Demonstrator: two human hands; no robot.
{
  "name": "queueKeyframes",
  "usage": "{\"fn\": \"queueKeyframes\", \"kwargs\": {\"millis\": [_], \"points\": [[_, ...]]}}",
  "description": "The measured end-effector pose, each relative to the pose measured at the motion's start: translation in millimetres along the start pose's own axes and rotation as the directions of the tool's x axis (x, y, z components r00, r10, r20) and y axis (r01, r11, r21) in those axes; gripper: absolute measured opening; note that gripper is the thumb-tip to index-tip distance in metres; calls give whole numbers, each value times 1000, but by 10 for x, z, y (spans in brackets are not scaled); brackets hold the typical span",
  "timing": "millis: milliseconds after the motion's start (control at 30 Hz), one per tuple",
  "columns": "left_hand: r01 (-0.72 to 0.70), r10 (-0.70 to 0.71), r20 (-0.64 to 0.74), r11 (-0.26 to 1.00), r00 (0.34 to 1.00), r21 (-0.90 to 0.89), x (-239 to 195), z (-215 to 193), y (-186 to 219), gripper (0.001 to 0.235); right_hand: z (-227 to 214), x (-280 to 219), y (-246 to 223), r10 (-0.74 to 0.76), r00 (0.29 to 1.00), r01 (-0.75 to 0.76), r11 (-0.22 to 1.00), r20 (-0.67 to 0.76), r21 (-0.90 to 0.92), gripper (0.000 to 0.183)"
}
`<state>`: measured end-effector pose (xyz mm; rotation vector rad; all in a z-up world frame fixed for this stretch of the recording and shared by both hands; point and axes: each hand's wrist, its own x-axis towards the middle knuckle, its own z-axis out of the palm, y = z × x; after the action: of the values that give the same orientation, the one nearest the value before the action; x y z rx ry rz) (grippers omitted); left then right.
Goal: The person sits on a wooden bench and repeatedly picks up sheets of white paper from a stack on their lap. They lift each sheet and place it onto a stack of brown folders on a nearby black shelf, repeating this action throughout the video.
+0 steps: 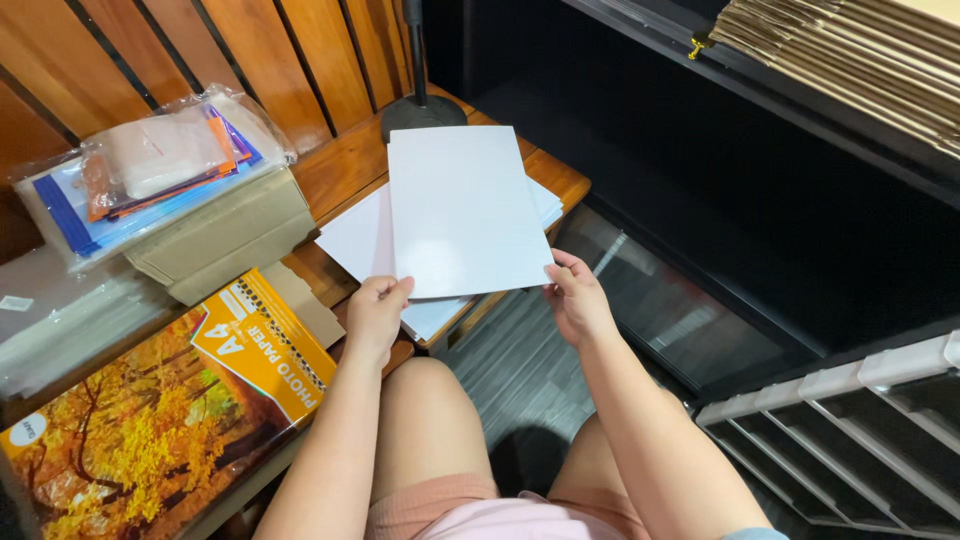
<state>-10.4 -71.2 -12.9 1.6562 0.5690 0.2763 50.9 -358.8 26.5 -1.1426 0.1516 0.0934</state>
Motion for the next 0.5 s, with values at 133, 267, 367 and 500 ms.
{"fn": "queueKeyframes", "kwargs": {"millis": [133, 267, 367, 500], "points": [[-126, 145, 111, 980, 983, -157, -409, -133, 320, 31, -122, -65, 50, -4, 999, 3, 1000, 34, 31, 34], [-127, 186, 205, 954, 961, -271, -522, -196, 261, 31, -174, -205, 12, 28, 998, -34, 995, 58, 89, 33], [-70, 161, 244, 936, 957, -344, -592, -225, 183, 31, -245, -283, 37, 60, 996, -69, 986, 68, 154, 32], [55, 86, 254, 864, 963, -500, -492, -254, -138, 24, -221, -447, -31, 92, 994, -103, 973, 65, 207, 32]]}}
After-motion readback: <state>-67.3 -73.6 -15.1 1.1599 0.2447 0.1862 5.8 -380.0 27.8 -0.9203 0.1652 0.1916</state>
